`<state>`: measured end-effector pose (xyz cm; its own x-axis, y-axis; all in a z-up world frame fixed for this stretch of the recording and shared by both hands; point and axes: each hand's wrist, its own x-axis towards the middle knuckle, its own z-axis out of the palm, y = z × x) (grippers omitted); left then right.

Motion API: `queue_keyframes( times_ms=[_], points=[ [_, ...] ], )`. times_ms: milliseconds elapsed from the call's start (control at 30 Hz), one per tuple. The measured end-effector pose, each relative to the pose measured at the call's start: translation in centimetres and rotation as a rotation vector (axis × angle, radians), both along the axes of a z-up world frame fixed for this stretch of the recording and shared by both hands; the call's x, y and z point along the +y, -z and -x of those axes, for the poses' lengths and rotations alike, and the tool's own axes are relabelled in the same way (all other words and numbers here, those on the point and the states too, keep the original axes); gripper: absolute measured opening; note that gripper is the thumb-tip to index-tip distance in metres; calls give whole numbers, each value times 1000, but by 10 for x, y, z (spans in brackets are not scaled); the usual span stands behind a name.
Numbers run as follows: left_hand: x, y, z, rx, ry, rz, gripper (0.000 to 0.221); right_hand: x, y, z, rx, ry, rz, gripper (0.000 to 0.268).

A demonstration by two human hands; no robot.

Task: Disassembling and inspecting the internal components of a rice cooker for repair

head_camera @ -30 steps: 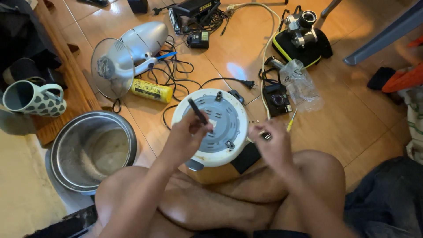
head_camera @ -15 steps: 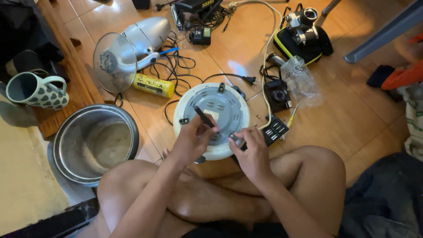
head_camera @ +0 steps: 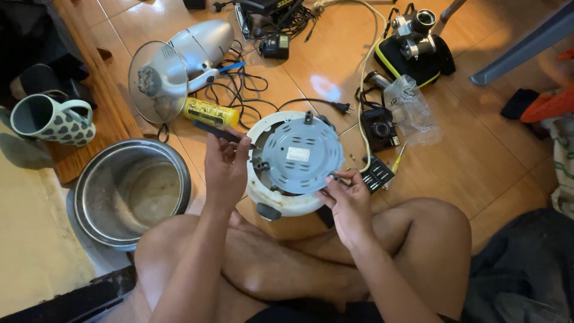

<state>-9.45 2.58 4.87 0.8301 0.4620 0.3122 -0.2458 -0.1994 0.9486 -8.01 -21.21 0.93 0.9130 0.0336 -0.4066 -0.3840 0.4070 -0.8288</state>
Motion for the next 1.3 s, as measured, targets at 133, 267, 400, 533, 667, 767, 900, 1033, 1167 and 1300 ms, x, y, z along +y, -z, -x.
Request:
queue_keyframes(
  times_ms=[133, 267, 400, 533, 667, 767, 900, 1033, 1167, 1300],
  points=[
    [-1, 1, -2, 2, -11, 36, 11, -7, -9, -10, 10, 58, -54, 23],
    [3, 8, -5, 8, -8, 72, 14, -45, 30, -34, -134, 9, -200, 19],
    [-4, 6, -1, 37, -3, 100, 14, -79, 16, -48, -256, -24, -228, 21],
    [-4, 13, -8, 51, 15, 80, 14, -107, 49, -71, -300, -91, -219, 24],
    [-14, 15, -9, 104, 43, 74, 14, -97, 41, -75, -199, -148, -298, 14],
    [-18, 18, -7, 123, 71, 50, 14, -78, 22, -77, -141, -150, -351, 10],
    [-16, 24, -7, 147, 93, 8, 15, -64, -12, -89, -172, -151, -317, 11],
    [-17, 23, -9, 162, 94, 5, 12, -48, -45, -97, -253, -173, -287, 14],
    [-16, 42, -15, 174, 99, 96, 9, -33, -48, -96, -316, -153, -245, 19],
    [-25, 18, -12, 153, 154, 479, 11, -25, -53, -78, -324, -172, -206, 20]
  ],
)
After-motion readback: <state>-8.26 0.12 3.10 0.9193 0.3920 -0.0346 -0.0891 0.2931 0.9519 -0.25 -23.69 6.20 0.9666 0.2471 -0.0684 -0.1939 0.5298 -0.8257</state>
